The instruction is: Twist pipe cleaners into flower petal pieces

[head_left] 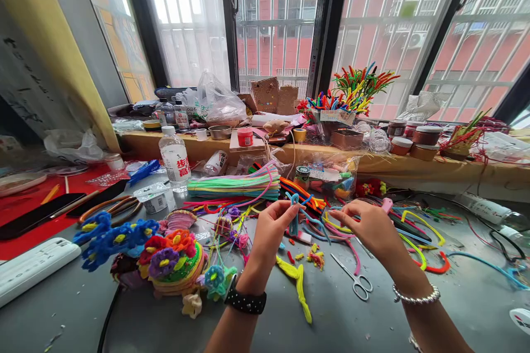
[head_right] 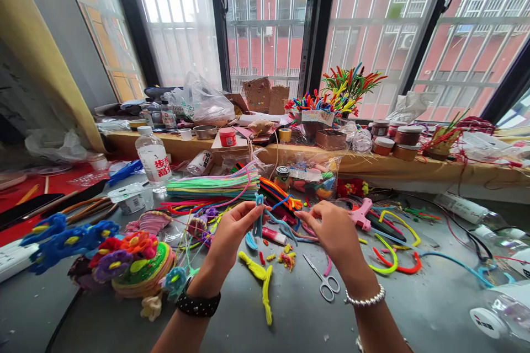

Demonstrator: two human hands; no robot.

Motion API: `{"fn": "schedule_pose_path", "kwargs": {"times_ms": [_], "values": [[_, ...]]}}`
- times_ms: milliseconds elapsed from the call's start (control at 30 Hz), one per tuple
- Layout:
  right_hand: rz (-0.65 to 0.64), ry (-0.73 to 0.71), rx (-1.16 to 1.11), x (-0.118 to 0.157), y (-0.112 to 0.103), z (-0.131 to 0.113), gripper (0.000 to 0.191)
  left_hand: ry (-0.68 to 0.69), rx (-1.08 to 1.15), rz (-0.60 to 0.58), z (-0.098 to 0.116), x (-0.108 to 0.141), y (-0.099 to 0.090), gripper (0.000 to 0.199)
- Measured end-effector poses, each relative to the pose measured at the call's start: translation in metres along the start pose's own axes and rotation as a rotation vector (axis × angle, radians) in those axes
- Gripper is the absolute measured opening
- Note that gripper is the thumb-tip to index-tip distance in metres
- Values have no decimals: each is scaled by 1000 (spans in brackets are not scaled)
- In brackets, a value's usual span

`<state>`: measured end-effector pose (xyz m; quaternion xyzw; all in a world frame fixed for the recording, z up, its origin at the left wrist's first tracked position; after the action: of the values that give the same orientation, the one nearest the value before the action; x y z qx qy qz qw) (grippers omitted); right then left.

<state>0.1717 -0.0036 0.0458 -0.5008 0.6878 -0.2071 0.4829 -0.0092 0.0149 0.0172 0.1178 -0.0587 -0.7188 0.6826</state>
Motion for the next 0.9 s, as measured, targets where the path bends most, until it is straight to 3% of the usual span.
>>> {"fn": "schedule_pose_path", "kwargs": {"times_ms": [133,200,333,467,633,900], "values": [[-235,-39,-473,4,12,-24,27,8,-19,-48,-2,0,1,29],[-273,-59,-541,5,17,-31,23,20,-38,-56,-2,0,2,29],[-192,-60,-448,4,17,-29,17,29,-37,-67,0,1,3,26],[-85,-70,-383,3,1,-23,17,97,-84,2,4,1,3,22],[-245,-192,-307,8,-11,-32,14,168,-124,30,4,1,2,20],[-329,-248,-275,13,-15,-41,14,192,-197,94,5,1,-1,21]]}}
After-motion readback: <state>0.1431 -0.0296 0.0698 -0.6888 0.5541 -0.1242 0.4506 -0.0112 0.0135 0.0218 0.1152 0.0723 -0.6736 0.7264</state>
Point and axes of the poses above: each hand's wrist, its own x-axis away from the middle knuckle, its own y-axis out of the palm, z = x × y, the point moved 3 cm from there along -x, towards the middle knuckle, and after that the axes turned 3 degrees about z, right-handed, at the moved point
